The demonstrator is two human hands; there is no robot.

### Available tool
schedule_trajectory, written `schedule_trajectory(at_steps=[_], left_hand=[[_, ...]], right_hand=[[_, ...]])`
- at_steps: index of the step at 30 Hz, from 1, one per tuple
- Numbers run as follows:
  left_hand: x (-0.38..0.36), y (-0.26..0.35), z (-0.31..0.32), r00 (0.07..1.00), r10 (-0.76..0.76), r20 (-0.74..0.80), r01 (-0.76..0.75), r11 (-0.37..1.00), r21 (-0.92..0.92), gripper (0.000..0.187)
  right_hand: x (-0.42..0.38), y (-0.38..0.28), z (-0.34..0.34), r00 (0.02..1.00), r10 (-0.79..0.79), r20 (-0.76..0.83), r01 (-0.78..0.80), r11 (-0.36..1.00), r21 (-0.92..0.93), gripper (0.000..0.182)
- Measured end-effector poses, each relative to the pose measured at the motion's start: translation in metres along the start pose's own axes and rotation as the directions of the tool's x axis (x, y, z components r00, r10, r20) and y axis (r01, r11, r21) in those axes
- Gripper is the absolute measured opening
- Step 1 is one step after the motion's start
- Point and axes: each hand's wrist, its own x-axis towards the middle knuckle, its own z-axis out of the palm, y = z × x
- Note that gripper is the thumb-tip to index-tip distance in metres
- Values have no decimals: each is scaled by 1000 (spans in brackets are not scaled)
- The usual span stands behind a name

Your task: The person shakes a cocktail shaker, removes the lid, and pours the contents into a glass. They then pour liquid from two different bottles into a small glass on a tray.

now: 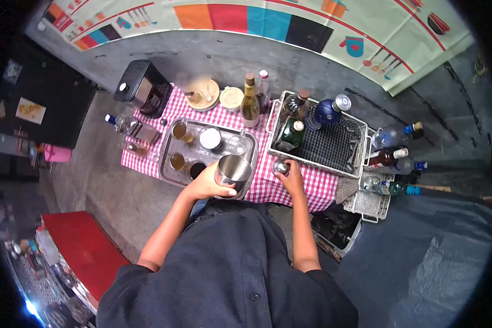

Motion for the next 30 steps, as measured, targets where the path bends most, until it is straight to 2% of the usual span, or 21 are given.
schedule_trajectory(at_steps=[1,3,4,5,7,8,11,13,14,15,17,18,19,21,23,24,25,27,29,30], left_hand=[[1,-2,3,1000,7,-25,-8,1000,-7,80],[2,-5,9,979,169,-111,-141,965,223,87],[2,-3,11,974,184,-129,-134,936,325,93],[-1,0,14,976,154,-151,-102,946,309,93],[-7,-3,17,971,112,-213,-51,961,273,93],[-8,-10,16,964,114,-240,-48,963,265,93],[-18,-27,14,929,161,-333,-48,945,324,93],[-30,-19,14,904,115,-412,6,960,281,93],[-34,-17,11,899,143,-413,-9,951,308,92],[-40,4,15,906,-52,-419,65,998,18,89],[-44,4,1,903,-11,-430,49,996,77,91],[-44,3,-12,906,98,-411,7,970,245,92],[-45,3,-24,910,100,-401,-1,971,240,92],[-51,9,-48,905,190,-382,-14,908,420,93],[-59,14,-77,895,227,-385,-40,899,437,90],[-63,8,-94,877,270,-397,-63,885,462,89],[-66,1,-111,858,310,-410,-82,870,487,88],[-75,-10,-144,831,364,-420,-118,854,507,87],[-84,-18,-173,784,364,-503,5,807,591,86],[-88,-21,-184,775,365,-516,26,797,603,84]], right_hand=[[2,0,-4,999,-4,40,4,1000,0,62],[9,22,0,993,-77,93,70,995,73,69],[10,19,-4,989,-85,119,79,995,54,73],[8,16,-7,988,-93,122,90,996,27,76],[3,15,-11,987,-92,134,81,993,86,80],[-1,14,-15,988,-75,137,74,997,15,84],[-23,10,-27,993,-50,103,61,992,-109,79],[-34,-5,-37,992,14,123,-6,998,-63,72],[-38,-19,-45,985,31,171,-21,998,-63,68],[-41,-20,-47,979,8,206,8,997,-76,66],[-46,-47,-50,973,11,231,-5,1000,-26,61],[-46,-57,-45,974,16,224,-8,999,-34,61],[-45,-68,-38,975,-17,224,10,999,32,59],[-41,-101,-19,969,-118,217,97,990,104,59],[-38,-146,8,963,-164,215,137,982,133,60],[-33,-164,23,946,-104,308,53,984,169,61],[-29,-177,43,939,-182,293,118,968,222,63],[-22,-207,77,927,-188,325,158,980,117,64],[-16,-237,106,925,-166,341,142,985,95,65],[-14,-247,119,912,-194,362,184,981,60,64]])
